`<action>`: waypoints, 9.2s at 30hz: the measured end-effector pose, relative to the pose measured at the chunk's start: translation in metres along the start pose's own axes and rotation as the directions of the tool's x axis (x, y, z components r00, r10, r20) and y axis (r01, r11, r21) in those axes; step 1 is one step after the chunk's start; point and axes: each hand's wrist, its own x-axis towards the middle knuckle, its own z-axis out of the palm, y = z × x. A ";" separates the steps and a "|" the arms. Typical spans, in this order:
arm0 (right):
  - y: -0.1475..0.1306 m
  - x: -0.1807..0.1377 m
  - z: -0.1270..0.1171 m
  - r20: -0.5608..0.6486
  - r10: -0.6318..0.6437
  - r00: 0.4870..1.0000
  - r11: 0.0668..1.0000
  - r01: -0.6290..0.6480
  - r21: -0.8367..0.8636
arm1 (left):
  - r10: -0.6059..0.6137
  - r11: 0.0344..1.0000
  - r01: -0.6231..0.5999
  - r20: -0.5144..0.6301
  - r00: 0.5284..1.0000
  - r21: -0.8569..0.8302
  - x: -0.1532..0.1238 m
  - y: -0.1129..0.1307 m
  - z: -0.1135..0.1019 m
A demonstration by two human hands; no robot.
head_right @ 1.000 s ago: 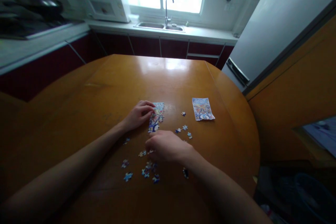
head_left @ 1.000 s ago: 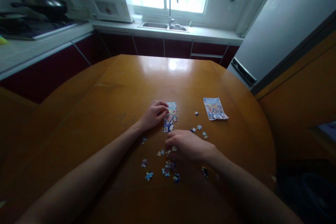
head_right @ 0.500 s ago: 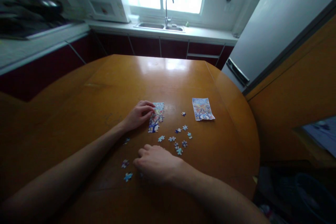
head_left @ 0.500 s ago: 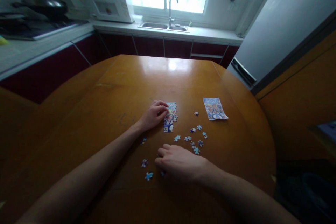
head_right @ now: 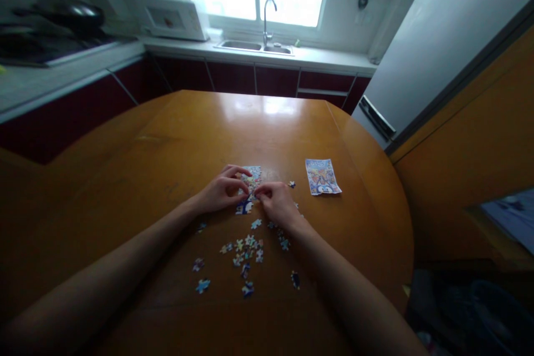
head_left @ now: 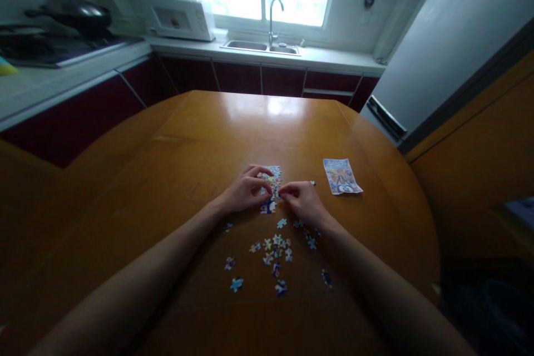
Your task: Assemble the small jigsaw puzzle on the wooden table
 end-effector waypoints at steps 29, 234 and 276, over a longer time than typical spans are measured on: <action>-0.012 0.000 0.014 -0.134 0.141 0.981 0.836 -0.191 -0.514 | 0.015 1.000 -0.016 0.034 0.999 0.027 0.001 -0.003 0.001; 0.017 0.010 -0.048 -0.250 0.116 0.961 0.800 -0.239 -0.550 | 0.006 1.000 -0.006 -0.031 0.999 -0.003 0.002 -0.012 0.005; 0.005 -0.045 -0.099 0.172 0.234 0.957 0.750 -0.065 -0.658 | -0.006 1.000 0.005 -0.006 1.000 -0.008 0.004 -0.011 0.005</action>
